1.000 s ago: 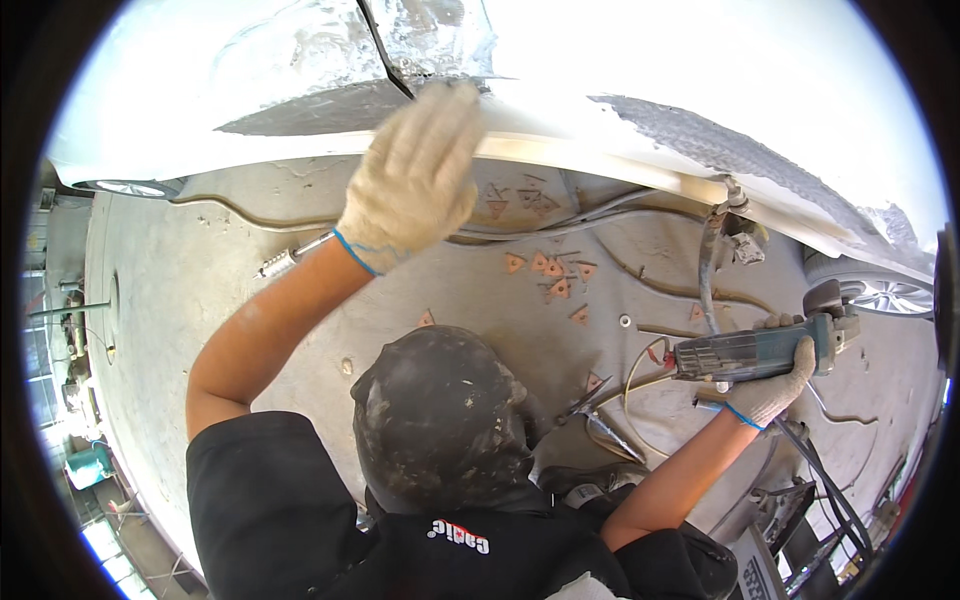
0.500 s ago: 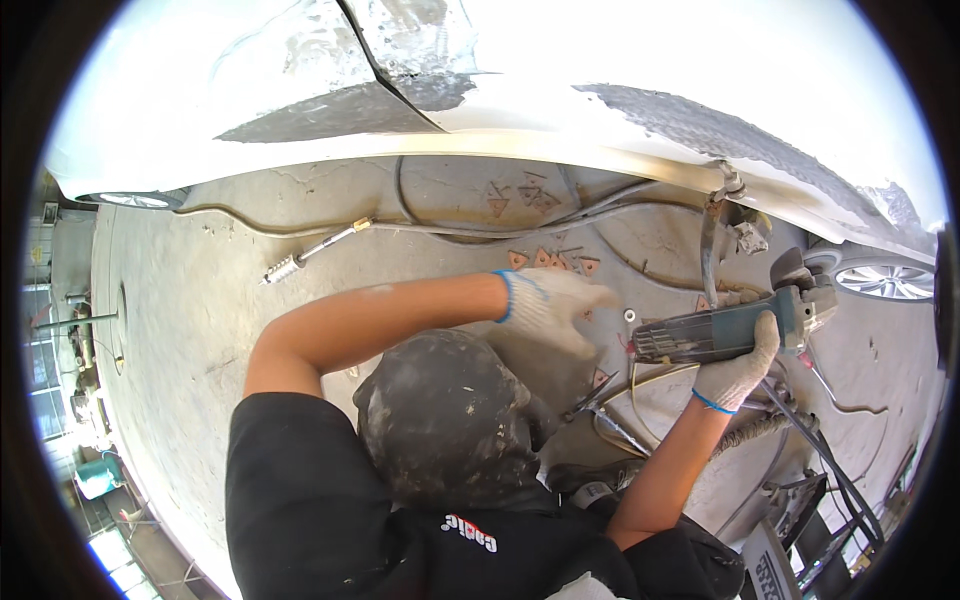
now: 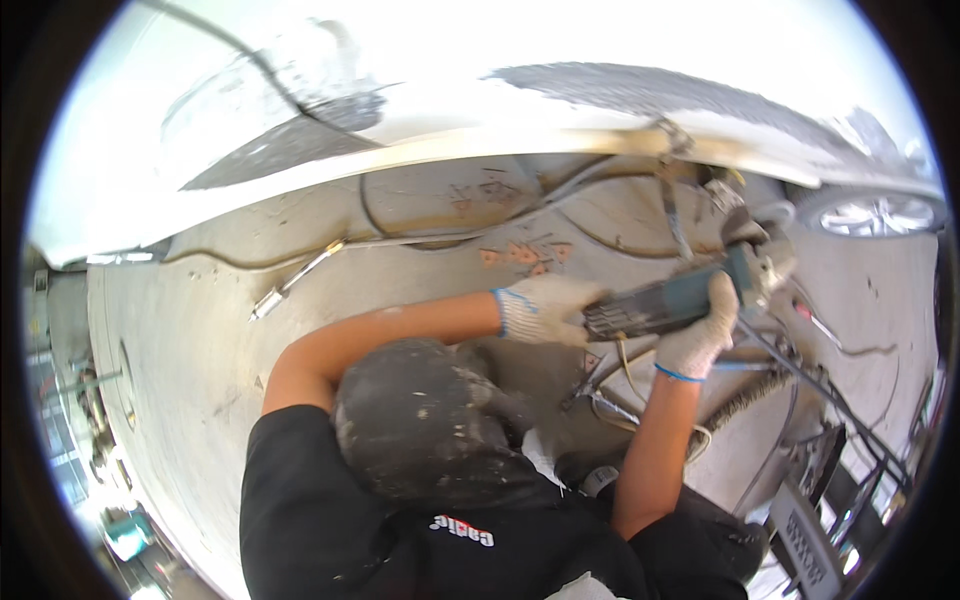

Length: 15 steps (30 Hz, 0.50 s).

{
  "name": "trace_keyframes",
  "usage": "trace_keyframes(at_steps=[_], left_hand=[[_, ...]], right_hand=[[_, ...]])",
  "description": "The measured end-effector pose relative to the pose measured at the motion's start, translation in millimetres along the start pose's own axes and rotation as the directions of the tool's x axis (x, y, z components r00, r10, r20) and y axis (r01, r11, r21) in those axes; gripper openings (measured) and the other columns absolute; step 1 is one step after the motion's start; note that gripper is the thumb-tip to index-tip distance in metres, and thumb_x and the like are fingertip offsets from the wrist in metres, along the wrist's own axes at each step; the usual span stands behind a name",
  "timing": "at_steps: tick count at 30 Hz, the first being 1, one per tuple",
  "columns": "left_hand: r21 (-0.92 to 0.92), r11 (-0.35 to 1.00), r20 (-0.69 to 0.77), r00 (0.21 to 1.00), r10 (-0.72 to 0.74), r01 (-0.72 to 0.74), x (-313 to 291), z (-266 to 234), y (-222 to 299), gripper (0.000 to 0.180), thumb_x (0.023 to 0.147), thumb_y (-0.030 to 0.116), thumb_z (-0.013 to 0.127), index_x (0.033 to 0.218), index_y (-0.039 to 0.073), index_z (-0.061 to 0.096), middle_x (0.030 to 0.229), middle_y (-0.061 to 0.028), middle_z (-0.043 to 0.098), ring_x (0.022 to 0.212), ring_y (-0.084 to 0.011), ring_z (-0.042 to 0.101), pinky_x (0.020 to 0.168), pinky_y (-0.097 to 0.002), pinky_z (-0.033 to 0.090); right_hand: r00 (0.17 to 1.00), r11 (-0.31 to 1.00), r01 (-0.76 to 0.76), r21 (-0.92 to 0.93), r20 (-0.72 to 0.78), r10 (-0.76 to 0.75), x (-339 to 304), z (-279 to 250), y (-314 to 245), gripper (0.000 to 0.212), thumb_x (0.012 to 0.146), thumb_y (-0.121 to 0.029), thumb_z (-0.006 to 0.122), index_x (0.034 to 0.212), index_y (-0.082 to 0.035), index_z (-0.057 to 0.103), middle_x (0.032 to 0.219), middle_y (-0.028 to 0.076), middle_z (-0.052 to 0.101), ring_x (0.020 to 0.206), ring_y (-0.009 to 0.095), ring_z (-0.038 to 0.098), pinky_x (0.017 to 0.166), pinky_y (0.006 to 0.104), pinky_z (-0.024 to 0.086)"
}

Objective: The person uses an angle grinder to grind the surface of a white car's front bumper, creating sparks. They then switch to a hammer to tap and shape the same area of the bumper.

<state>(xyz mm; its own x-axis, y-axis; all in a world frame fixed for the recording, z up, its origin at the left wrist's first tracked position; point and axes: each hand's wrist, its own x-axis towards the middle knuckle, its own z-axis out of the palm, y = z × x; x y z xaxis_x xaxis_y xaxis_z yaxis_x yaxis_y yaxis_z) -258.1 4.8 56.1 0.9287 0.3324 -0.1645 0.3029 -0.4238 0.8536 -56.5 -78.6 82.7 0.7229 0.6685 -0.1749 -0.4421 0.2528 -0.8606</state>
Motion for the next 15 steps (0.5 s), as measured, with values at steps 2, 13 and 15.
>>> trace_keyframes(at_steps=[2,13,15], left_hand=[[-0.012,1.000,-0.038,0.999,-0.029,0.029,-7,2,2,0.062,0.082,0.031,0.071,0.132,0.001,0.052,0.114,-0.0238,0.065,0.108,-0.0398,0.062,0.093,-0.0446,0.049],[0.021,0.975,-0.150,0.965,-0.217,0.222,-83,81,-59,0.068,0.070,0.032,0.083,0.126,0.004,0.055,0.110,-0.0199,0.066,0.104,-0.0388,0.063,0.089,-0.0476,0.050],[0.049,0.959,-0.233,0.937,-0.260,0.279,-98,97,-54,0.074,0.065,0.034,0.086,0.126,0.004,0.055,0.107,-0.0184,0.068,0.101,-0.0385,0.065,0.085,-0.0476,0.051]], right_hand=[[0.999,0.999,-0.010,0.038,-0.053,0.012,-2,3,9,0.041,0.083,-0.026,0.072,0.115,-0.005,0.060,0.098,0.007,0.064,0.087,0.021,0.063,0.080,0.0358,0.054],[0.973,0.979,-0.082,-0.186,0.198,0.119,-80,29,49,0.048,0.074,-0.006,0.080,0.118,-0.002,0.059,0.107,0.006,0.067,0.095,0.015,0.063,0.085,0.0336,0.052],[0.971,0.926,-0.192,-0.326,0.075,0.228,-94,34,66,0.053,0.072,-0.011,0.082,0.118,-0.002,0.057,0.105,0.008,0.069,0.096,0.016,0.065,0.086,0.0330,0.053]])
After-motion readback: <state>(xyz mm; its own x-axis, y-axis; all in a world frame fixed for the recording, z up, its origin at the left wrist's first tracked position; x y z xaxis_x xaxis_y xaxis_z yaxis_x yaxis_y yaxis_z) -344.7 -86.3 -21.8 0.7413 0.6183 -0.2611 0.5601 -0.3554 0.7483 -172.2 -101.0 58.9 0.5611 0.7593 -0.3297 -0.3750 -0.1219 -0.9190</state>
